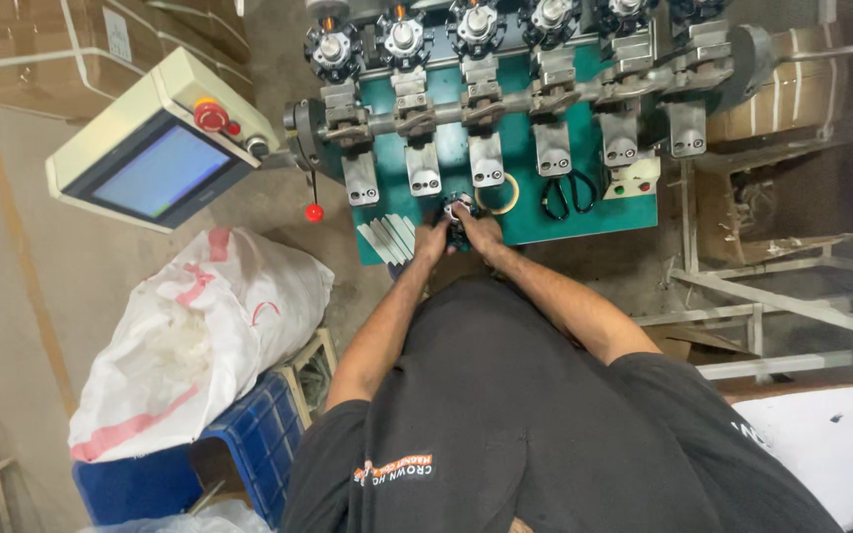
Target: The person works at a multi-station industrial machine, fitting black knurled components onto the machine's spindles and cutting material with scissors. They then wrap several of the black components in plastic film, place them into a blue bin, and return to fitting more components on the machine.
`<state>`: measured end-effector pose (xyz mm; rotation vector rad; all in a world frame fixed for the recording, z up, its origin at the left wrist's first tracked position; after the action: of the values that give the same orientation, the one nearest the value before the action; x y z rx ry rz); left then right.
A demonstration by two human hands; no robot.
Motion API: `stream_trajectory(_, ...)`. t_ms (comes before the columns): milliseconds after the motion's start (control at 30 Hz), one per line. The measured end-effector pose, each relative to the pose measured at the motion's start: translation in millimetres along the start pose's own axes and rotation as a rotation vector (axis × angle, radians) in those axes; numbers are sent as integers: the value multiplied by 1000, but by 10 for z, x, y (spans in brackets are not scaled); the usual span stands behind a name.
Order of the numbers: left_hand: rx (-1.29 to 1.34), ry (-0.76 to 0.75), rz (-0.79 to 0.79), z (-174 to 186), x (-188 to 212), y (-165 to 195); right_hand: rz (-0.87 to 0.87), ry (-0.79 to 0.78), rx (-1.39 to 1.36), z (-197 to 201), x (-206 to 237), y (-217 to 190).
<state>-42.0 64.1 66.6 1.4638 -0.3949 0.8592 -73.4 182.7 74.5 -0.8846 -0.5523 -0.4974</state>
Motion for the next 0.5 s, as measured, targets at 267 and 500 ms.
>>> stream_trajectory(267, -1, -384, 259, -290, 185, -417, -368, -377, -544, 634, -44, 903)
stream_trajectory(500, -277, -581, 155, -997, -150, -298, -535, -35, -945, 2367, 469, 2735)
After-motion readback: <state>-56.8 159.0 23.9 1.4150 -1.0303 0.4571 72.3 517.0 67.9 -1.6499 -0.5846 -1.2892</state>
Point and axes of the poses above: each hand's wrist, its own x-axis away from the middle knuckle, its own z-axis out of the back of the hand, y = z × x, the point moved 4 cm from there along -x, towards the middle knuckle, and after that the axes turned 4 degrees about y, right-handed, at the moved point
